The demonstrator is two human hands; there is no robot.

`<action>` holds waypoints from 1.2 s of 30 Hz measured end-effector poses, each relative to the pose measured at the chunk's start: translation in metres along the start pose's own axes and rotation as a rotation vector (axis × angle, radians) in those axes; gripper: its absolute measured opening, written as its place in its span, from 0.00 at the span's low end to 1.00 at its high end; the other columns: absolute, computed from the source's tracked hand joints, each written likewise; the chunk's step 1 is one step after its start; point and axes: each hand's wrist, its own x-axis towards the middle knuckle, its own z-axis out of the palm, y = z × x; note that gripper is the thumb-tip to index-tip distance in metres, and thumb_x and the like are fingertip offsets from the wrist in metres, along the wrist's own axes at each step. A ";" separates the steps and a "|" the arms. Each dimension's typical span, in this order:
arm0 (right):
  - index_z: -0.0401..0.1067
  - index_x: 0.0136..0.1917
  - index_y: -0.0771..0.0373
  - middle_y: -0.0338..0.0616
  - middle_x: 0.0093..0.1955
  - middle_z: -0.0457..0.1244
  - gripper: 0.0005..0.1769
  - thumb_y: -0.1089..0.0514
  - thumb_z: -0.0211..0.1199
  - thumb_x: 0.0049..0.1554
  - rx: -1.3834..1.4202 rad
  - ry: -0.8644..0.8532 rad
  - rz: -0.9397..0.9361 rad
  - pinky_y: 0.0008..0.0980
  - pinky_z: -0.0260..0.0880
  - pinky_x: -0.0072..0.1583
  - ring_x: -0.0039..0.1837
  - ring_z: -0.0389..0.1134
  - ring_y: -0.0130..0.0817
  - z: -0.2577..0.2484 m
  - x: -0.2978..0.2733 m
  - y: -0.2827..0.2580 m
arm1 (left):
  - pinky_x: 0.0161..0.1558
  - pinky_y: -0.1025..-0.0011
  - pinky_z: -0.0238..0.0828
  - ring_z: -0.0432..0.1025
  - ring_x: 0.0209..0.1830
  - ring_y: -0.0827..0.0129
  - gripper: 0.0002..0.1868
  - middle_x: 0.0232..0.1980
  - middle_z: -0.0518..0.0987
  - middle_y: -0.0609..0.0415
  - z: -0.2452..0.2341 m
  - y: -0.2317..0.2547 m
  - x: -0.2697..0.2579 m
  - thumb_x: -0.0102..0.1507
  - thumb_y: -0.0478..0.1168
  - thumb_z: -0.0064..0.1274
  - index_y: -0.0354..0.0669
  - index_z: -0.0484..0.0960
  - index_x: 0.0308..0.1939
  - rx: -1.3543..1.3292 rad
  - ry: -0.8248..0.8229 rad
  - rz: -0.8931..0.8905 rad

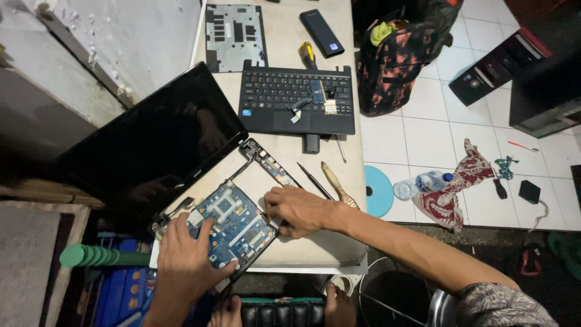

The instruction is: The person works on a disassembled laptop motherboard, using a screwdriver to loosen screws and disconnecting ribbon cables. They manipulate the motherboard and internal components on a white table.

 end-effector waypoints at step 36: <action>0.78 0.55 0.59 0.45 0.55 0.63 0.18 0.48 0.70 0.56 -0.027 -0.003 0.031 0.50 0.64 0.58 0.60 0.63 0.47 0.004 0.001 0.000 | 0.70 0.48 0.69 0.64 0.76 0.44 0.62 0.78 0.64 0.39 0.024 -0.007 0.000 0.39 0.85 0.72 0.69 0.70 0.71 0.086 -0.362 -0.139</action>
